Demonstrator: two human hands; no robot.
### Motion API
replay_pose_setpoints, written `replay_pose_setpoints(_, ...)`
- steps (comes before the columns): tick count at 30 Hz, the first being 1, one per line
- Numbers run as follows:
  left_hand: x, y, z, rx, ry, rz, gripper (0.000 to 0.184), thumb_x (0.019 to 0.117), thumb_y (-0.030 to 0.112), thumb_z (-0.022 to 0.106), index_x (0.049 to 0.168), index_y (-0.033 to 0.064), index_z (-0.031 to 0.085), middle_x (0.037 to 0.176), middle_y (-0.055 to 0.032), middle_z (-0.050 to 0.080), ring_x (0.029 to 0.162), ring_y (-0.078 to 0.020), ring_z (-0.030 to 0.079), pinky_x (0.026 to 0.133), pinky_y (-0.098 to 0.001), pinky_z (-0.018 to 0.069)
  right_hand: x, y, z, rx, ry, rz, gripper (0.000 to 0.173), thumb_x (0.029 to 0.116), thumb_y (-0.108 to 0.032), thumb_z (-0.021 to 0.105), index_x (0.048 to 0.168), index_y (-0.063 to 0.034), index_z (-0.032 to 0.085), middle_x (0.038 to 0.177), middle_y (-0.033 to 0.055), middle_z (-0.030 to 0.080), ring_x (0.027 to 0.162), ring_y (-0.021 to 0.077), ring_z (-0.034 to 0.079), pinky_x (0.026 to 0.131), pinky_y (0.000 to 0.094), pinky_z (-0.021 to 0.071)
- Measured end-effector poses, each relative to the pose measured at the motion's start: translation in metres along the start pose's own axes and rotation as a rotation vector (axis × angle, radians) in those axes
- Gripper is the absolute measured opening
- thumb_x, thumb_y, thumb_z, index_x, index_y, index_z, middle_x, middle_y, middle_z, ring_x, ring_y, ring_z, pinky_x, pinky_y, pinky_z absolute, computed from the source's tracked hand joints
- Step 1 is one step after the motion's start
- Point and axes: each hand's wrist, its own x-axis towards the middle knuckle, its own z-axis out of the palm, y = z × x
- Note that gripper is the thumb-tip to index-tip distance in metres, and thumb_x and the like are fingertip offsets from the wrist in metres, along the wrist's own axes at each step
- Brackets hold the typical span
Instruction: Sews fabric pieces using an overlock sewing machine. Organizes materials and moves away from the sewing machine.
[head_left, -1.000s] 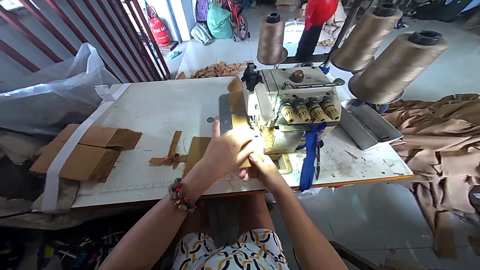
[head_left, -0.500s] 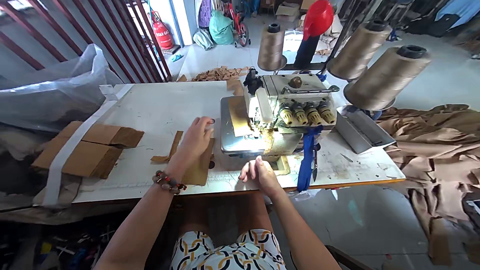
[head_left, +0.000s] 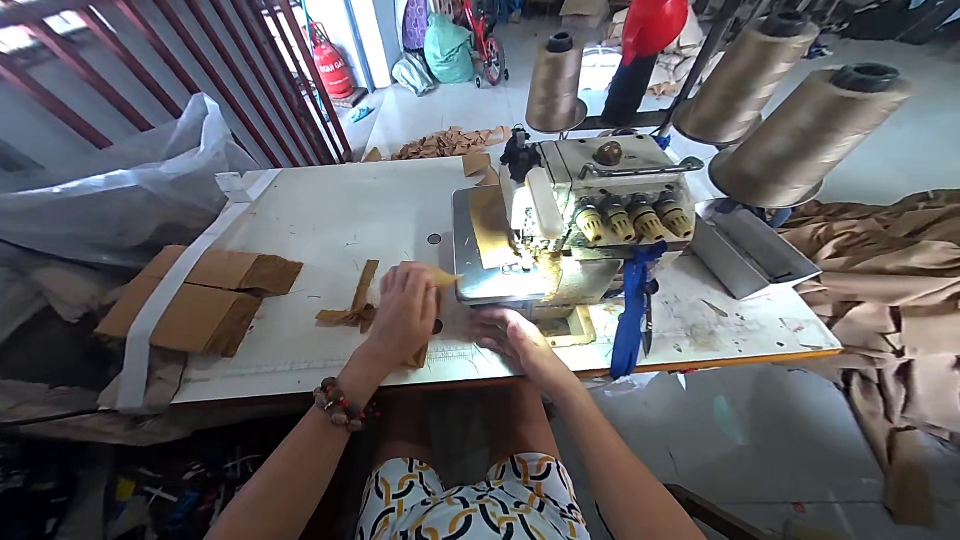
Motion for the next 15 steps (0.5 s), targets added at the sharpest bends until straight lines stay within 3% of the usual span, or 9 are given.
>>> replay_pose_setpoints(1, 0.006, 0.020, -0.002, 0.017, -0.013, 0.074, 0.021, 0.0985, 0.011, 0.048, 0.101, -0.0041, 0.062, 0.118, -0.0234, 0.065, 0.116, -0.0396, 0.061, 0.103, -0.0586, 0.0435, -0.001, 0.000, 0.005, 0.023, -0.019, 0.021, 0.092, 0.0992, -0.071, 0.034, 0.142, 0.0093, 0.043, 0.145, 0.0167, 0.055, 0.133, 0.0194, 0.055, 0.113, 0.0368, 0.0454)
replay_pose_setpoints(2, 0.012, 0.038, 0.000, 0.040, -0.027, 0.137, 0.021, 0.0981, 0.012, 0.050, 0.101, -0.0029, 0.064, 0.117, -0.0217, 0.067, 0.116, -0.0380, 0.063, 0.106, -0.0595, 0.0419, -0.003, -0.001, 0.011, 0.069, -0.008, 0.051, 0.097, 0.0980, -0.073, 0.033, 0.147, 0.0104, 0.035, 0.148, 0.0172, 0.051, 0.137, 0.0177, 0.051, 0.116, 0.0347, 0.0418)
replay_pose_setpoints(3, 0.019, 0.052, 0.004, 0.064, -0.035, 0.186, 0.019, 0.0981, 0.012, 0.052, 0.101, -0.0012, 0.066, 0.114, -0.0194, 0.069, 0.115, -0.0360, 0.065, 0.107, -0.0610, 0.0408, -0.005, -0.003, 0.016, 0.136, 0.026, 0.087, 0.091, 0.1013, -0.066, 0.033, 0.150, 0.0107, 0.031, 0.148, 0.0164, 0.051, 0.136, 0.0145, 0.051, 0.115, 0.0312, 0.0420)
replay_pose_setpoints(4, 0.023, 0.060, 0.010, 0.081, -0.036, 0.217, 0.019, 0.0982, 0.012, 0.054, 0.102, 0.0004, 0.068, 0.110, -0.0169, 0.070, 0.112, -0.0341, 0.067, 0.108, -0.0620, 0.0406, -0.007, -0.005, 0.021, 0.205, 0.084, 0.119, 0.072, 0.1056, -0.051, 0.032, 0.146, 0.0090, 0.034, 0.138, 0.0132, 0.057, 0.127, 0.0114, 0.057, 0.110, 0.0295, 0.0470)
replay_pose_setpoints(6, 0.027, 0.066, 0.019, 0.090, -0.067, 0.230, 0.021, 0.1003, 0.017, 0.056, 0.107, 0.0048, 0.072, 0.105, -0.0113, 0.072, 0.107, -0.0309, 0.069, 0.108, -0.0644, 0.0395, -0.009, -0.010, 0.023, 0.273, 0.218, 0.169, 0.033, 0.1076, -0.023, 0.034, 0.121, 0.0011, 0.052, 0.101, 0.0041, 0.071, 0.094, 0.0086, 0.070, 0.087, 0.0295, 0.0588)
replay_pose_setpoints(7, 0.027, 0.069, 0.021, 0.091, -0.100, 0.221, 0.024, 0.1014, 0.020, 0.057, 0.113, 0.0074, 0.073, 0.107, -0.0096, 0.073, 0.109, -0.0308, 0.068, 0.108, -0.0670, 0.0382, -0.012, -0.012, 0.019, 0.272, 0.247, 0.190, 0.026, 0.1063, -0.017, 0.037, 0.113, -0.0001, 0.056, 0.091, 0.0030, 0.073, 0.085, 0.0096, 0.072, 0.080, 0.0305, 0.0612)
replay_pose_setpoints(9, 0.025, 0.076, 0.022, 0.111, -0.150, 0.194, 0.029, 0.1020, 0.023, 0.056, 0.123, 0.0119, 0.073, 0.116, -0.0087, 0.073, 0.116, -0.0331, 0.067, 0.107, -0.0723, 0.0356, -0.016, -0.017, 0.011, 0.264, 0.259, 0.215, 0.024, 0.1051, -0.013, 0.039, 0.111, -0.0008, 0.058, 0.086, 0.0026, 0.073, 0.080, 0.0102, 0.073, 0.077, 0.0306, 0.0620)
replay_pose_setpoints(15, 0.039, 0.081, 0.023, 0.143, -0.235, 0.133, 0.036, 0.1048, 0.026, 0.050, 0.132, 0.0136, 0.070, 0.130, -0.0089, 0.070, 0.125, -0.0356, 0.063, 0.109, -0.0778, 0.0267, -0.006, -0.027, 0.003, 0.254, 0.275, 0.197, 0.024, 0.1068, -0.013, 0.038, 0.109, -0.0004, 0.059, 0.086, 0.0039, 0.072, 0.079, 0.0107, 0.072, 0.077, 0.0302, 0.0614)
